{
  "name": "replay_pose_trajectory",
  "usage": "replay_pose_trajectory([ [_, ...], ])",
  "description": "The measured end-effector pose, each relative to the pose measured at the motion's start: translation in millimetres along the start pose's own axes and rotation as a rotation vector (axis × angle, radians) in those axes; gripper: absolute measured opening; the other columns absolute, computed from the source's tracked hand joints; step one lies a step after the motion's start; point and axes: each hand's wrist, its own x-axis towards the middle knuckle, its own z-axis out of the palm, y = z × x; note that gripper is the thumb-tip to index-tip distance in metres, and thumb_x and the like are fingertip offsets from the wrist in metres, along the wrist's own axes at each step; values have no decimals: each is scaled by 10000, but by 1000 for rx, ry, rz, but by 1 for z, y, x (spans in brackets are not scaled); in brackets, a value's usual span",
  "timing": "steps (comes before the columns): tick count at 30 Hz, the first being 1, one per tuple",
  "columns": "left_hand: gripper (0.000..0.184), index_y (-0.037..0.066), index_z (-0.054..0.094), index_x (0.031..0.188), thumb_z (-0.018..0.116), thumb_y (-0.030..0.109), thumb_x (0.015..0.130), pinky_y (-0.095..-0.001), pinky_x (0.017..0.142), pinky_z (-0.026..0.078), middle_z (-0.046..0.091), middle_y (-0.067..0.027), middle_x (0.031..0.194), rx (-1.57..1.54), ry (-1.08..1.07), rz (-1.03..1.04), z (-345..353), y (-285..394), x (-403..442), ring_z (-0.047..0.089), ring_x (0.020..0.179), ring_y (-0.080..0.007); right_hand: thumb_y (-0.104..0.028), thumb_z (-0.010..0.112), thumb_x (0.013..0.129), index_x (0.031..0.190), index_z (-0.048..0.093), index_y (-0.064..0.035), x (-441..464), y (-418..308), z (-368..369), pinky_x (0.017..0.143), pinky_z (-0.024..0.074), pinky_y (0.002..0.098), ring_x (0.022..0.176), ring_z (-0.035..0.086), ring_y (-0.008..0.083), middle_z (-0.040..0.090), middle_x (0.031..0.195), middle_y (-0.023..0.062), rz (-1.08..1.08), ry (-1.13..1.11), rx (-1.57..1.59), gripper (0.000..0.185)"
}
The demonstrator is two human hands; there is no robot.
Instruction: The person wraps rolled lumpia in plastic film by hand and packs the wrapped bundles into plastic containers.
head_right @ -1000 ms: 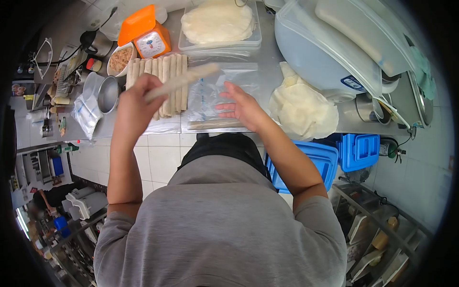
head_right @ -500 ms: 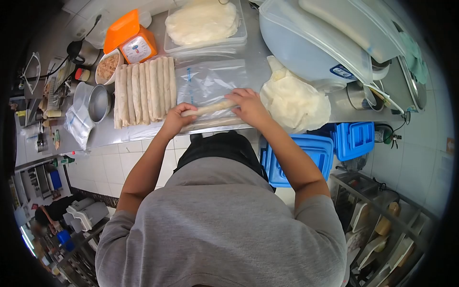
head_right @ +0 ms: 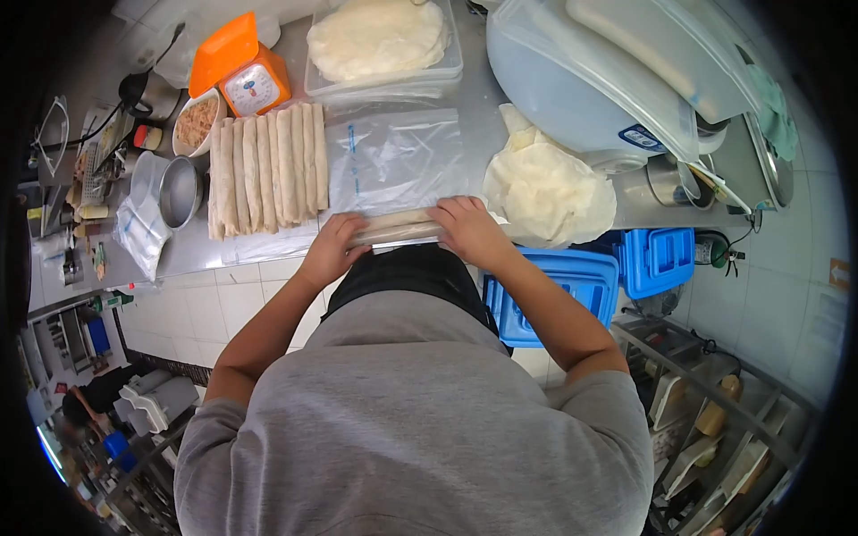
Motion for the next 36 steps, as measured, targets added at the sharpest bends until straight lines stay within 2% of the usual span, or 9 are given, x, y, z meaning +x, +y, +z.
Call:
replay_pose_trajectory([
  [5,207,40,623,1038,659,152,867,-408,937,437,597,-165,1085,-106,-17,-97,-3,-15,11,556,1059,-344,-137,696,778,1160,594,-77,12,25,-4,958,391,433,1135,515,298,583,1168,106,246,-194,223,400],
  [7,152,39,635,1001,608,139,890,-415,919,442,598,-165,1053,137,-1,-93,-7,-16,33,564,1023,-345,-127,690,781,1180,587,-80,30,40,1,962,385,440,1128,518,298,578,1178,112,250,-209,134,414],
  [10,153,47,630,1010,561,94,882,-428,882,451,596,-154,989,333,58,-21,1,-24,61,572,973,-350,-115,684,784,1204,587,-101,48,20,0,967,373,444,1123,517,275,578,1166,91,7,119,-220,431],
  [18,218,66,608,1075,593,114,863,-453,887,442,603,-147,1033,371,135,-56,8,-20,49,571,998,-350,-156,720,752,1235,573,-102,34,11,16,995,351,430,1144,498,276,561,1185,78,-41,-9,-113,508],
  [21,367,51,595,1084,712,254,801,-480,919,415,594,-147,1084,458,564,-368,-41,-12,54,559,1044,-347,-165,725,754,1231,574,-96,44,0,-1,992,361,437,1151,495,294,562,1199,93,-19,103,-65,506],
  [25,407,35,579,1092,734,243,779,-464,883,451,604,-164,1093,499,430,-746,-72,-30,53,577,1016,-361,-155,722,759,1209,587,-89,60,-16,-8,991,371,449,1156,494,320,566,1213,114,-22,230,16,474],
  [31,398,5,570,1098,718,164,765,-440,837,498,642,-186,1006,312,404,-771,-81,-45,65,615,947,-367,-123,704,804,1167,619,-62,84,-12,-1,929,442,402,1058,555,315,598,1153,134,141,334,315,378],
  [33,390,-3,571,1101,706,134,761,-432,821,508,653,-189,975,472,453,-689,-73,-46,64,632,904,-357,-111,699,818,1157,628,-48,95,-5,5,872,472,356,990,586,260,627,1096,118,249,346,528,352],
  [36,428,-10,562,1127,712,107,744,-404,780,530,642,-198,1001,366,442,-686,-77,-55,66,650,822,-350,-92,697,829,1161,633,-33,106,0,4,819,489,297,921,601,176,658,1032,80,343,356,766,343],
])
